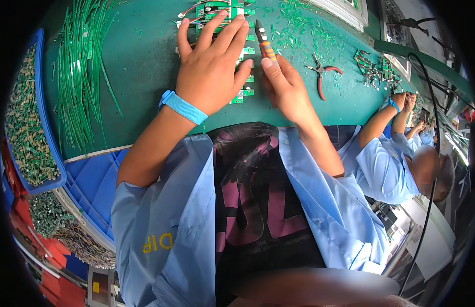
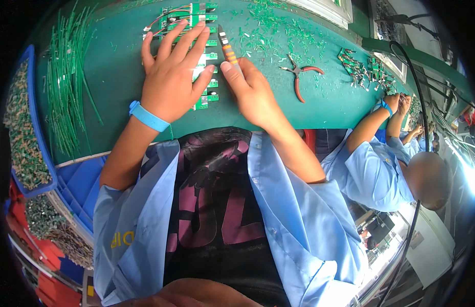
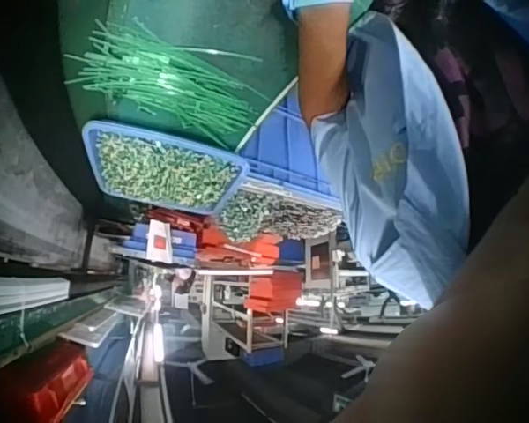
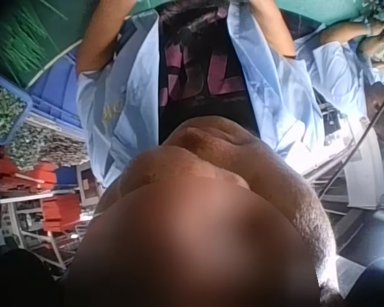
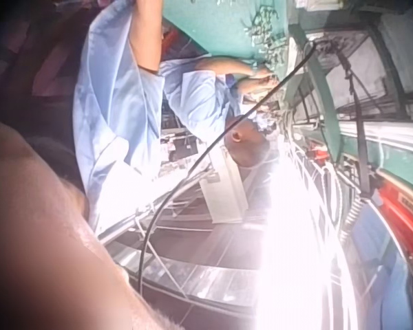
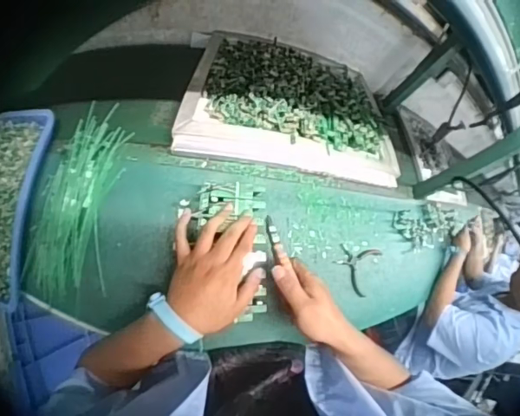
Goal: Inserting electronic components into circuit boards and using hand tools to trim leads or secure parts on a manual assembly line.
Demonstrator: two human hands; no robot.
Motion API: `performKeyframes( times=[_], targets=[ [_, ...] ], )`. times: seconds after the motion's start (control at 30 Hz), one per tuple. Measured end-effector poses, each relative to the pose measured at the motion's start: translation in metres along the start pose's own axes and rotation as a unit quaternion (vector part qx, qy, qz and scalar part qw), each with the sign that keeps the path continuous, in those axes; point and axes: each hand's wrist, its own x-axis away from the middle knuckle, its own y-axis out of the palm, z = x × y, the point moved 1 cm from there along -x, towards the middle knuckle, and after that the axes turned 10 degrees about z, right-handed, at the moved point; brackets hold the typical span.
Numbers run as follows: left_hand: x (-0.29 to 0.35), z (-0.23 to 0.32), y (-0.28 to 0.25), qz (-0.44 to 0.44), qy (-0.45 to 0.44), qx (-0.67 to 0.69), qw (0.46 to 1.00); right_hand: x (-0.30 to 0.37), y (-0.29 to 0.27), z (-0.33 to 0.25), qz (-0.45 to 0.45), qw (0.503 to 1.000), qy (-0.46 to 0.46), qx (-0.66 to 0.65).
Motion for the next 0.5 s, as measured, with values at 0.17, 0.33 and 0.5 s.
performKeyframes(
  times=[0.17, 0.33, 0.5],
  targets=[
    [0.001, 0.001, -0.001, 0.025, 0.013, 0.018, 0.999, -0.017, -0.012, -0.006, -0.015, 0.996, 0.028, -0.086],
    [0.001, 0.001, -0.001, 0.02, 0.013, 0.018, 1.0, -0.035, -0.011, -0.016, -0.085, 0.983, 0.028, -0.159],
    [0.002, -0.001, 0.0, 0.015, 0.01, 0.015, 1.0, -0.039, -0.003, -0.02, -0.062, 0.984, 0.031, -0.164]
  ],
)
